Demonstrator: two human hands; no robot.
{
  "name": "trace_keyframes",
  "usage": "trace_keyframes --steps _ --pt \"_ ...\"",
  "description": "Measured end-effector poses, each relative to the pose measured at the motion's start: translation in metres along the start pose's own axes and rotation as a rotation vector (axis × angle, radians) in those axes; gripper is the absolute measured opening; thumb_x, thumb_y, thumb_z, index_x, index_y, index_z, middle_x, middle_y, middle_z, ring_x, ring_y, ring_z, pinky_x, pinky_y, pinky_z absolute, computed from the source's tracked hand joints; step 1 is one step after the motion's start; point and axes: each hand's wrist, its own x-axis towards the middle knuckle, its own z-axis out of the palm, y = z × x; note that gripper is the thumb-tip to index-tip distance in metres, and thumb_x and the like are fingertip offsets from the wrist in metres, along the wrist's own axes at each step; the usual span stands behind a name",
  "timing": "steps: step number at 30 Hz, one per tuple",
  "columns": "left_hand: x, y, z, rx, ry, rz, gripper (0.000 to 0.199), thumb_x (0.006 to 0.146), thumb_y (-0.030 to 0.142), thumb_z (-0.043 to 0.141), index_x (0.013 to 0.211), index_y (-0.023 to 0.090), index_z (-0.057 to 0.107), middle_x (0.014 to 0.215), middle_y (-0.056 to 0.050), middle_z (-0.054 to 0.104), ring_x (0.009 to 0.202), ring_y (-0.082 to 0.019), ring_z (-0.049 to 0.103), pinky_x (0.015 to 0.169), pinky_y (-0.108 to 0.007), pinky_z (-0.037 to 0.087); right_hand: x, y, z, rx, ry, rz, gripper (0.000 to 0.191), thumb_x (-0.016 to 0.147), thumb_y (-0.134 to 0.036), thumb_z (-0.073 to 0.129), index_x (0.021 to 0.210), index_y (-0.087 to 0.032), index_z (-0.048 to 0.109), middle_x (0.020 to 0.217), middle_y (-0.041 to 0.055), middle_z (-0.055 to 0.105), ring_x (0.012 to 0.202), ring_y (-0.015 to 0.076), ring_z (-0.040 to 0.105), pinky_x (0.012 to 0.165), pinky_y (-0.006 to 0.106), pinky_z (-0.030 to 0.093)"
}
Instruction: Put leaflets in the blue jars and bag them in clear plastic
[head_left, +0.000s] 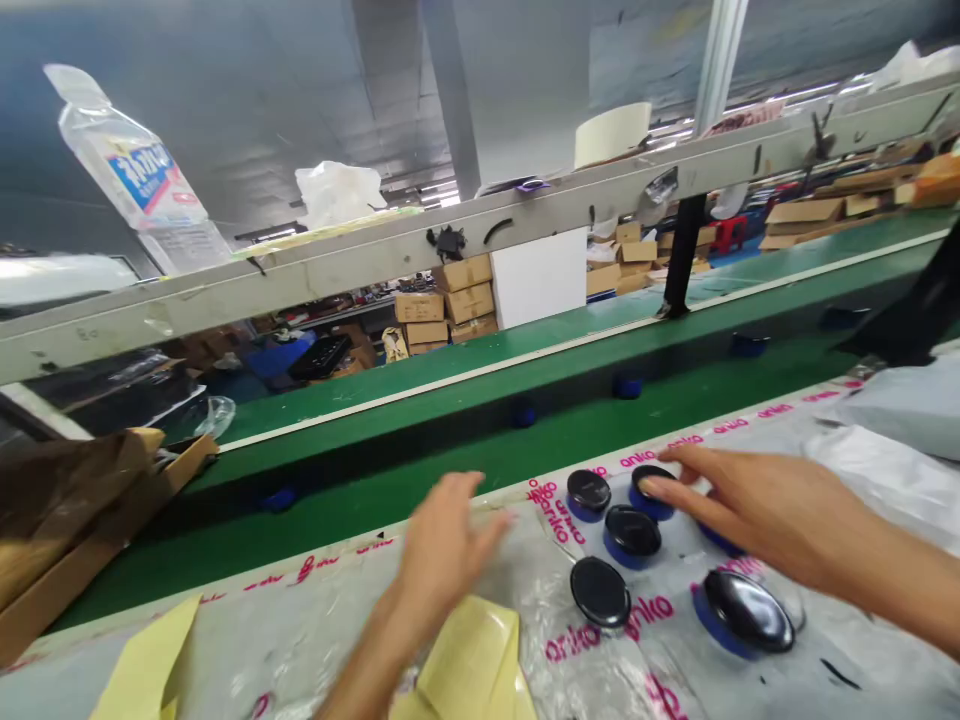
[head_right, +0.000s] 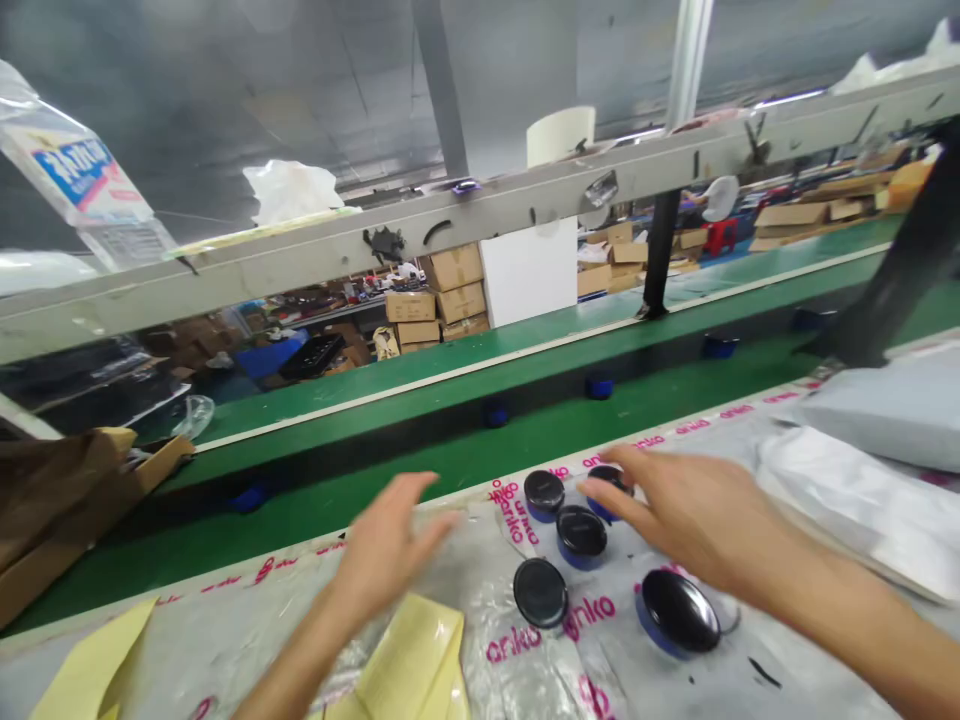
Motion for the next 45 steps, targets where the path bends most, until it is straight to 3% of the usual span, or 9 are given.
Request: trace_keyframes --steps 3,8,12,17,23,30,35,39,45 --pt "0.038 -0.107 -0.036 0.106 0.122 -0.184 0.054 0.09 0.045 0.054 0.132 0.012 0.056 0.14 -0.018 0.056 0.131 -0.034 0.052 0.111 -0.044 0.041 0.091 -0.028 0.023 -0.087 -0.225 -0.052 0.053 0.093 -0.057 0.051 0.132 -0.021 0.06 0.111 0.0108 0.075 0.093 0.0296 0.072 0.075 0.038 0.052" --pt "0.058 -0.25 -0.062 0.188 0.275 -0.639 0.072 0.086 0.039 0.052 0.143 -0.003 0.041 0.147 -0.037 0.038 0.136 -0.056 0.037 0.103 -0.068 0.037 0.196 -0.063 0.116 -0.141 -0.395 -0.158 0.075 0.082 -0.04 0.072 0.147 -0.011 0.046 0.144 0.0222 0.055 0.13 0.0365 0.055 0.1 0.041 0.047" --pt "0.046 -0.307 -0.051 0.086 0.251 -0.76 0.064 0.085 0.033 0.063 0.141 0.006 0.048 0.155 -0.029 0.034 0.144 -0.049 0.031 0.111 -0.065 0.031 0.219 -0.072 0.166 -0.117 -0.475 -0.177 0.072 0.075 -0.027 0.077 0.142 -0.017 0.053 0.143 0.0192 0.056 0.129 0.036 0.057 0.104 0.042 0.046" --pt "0.038 -0.334 -0.049 -0.198 0.265 -0.799 0.039 0.089 0.031 0.069 0.125 0.017 0.061 0.139 -0.011 0.056 0.13 -0.03 0.052 0.11 -0.057 0.039 0.218 -0.074 0.157 -0.046 -0.466 -0.107 0.06 0.072 -0.03 0.08 0.127 -0.013 0.062 0.126 0.021 0.066 0.113 0.0373 0.066 0.095 0.044 0.051" --pt "0.021 -0.281 -0.058 -0.792 0.457 -0.749 0.031 0.079 0.031 0.078 0.102 0.015 0.064 0.096 -0.005 0.07 0.088 -0.019 0.069 0.081 -0.036 0.059 0.167 -0.062 0.077 0.777 -0.399 0.366 0.065 0.085 -0.075 0.054 0.107 -0.016 0.067 0.096 0.0126 0.073 0.08 0.0225 0.068 0.06 0.029 0.055" --pt "-0.025 -0.146 -0.029 -1.41 0.414 -0.603 0.031 0.081 0.038 0.071 0.104 0.017 0.066 0.103 -0.009 0.073 0.087 -0.022 0.072 0.068 -0.033 0.061 0.047 -0.034 0.001 1.32 -0.29 0.583 0.049 0.079 -0.064 0.07 0.105 -0.023 0.074 0.104 0.0113 0.073 0.08 0.0232 0.065 0.052 0.027 0.056" --pt "-0.037 -0.074 -0.025 -1.571 0.303 -0.503 0.048 0.074 0.04 0.08 0.116 0.022 0.066 0.113 -0.005 0.072 0.098 -0.023 0.07 0.084 -0.037 0.062 -0.016 -0.018 -0.032 1.35 -0.328 0.463 0.066 0.076 -0.056 0.073 0.135 -0.029 0.061 0.131 0.0116 0.065 0.107 0.0338 0.066 0.073 0.038 0.063" --pt "-0.034 -0.04 -0.027 -1.489 0.151 -0.474 0.068 0.066 0.045 0.086 0.126 0.024 0.062 0.114 -0.003 0.072 0.095 -0.02 0.071 0.085 -0.026 0.058 -0.044 -0.001 -0.048 1.17 -0.3 0.298 0.063 0.078 -0.057 0.069 0.131 -0.025 0.06 0.132 0.0127 0.063 0.121 0.039 0.059 0.098 0.051 0.053" --pt "-0.03 -0.001 0.001 -1.203 0.085 -0.345 0.063 0.054 0.052 0.09 0.103 0.024 0.062 0.109 -0.005 0.074 0.095 -0.024 0.069 0.075 -0.026 0.056 -0.082 0.014 -0.06 1.008 -0.193 0.279 0.058 0.074 -0.046 0.076 0.121 -0.021 0.054 0.116 0.0086 0.066 0.106 0.0293 0.063 0.091 0.041 0.053"
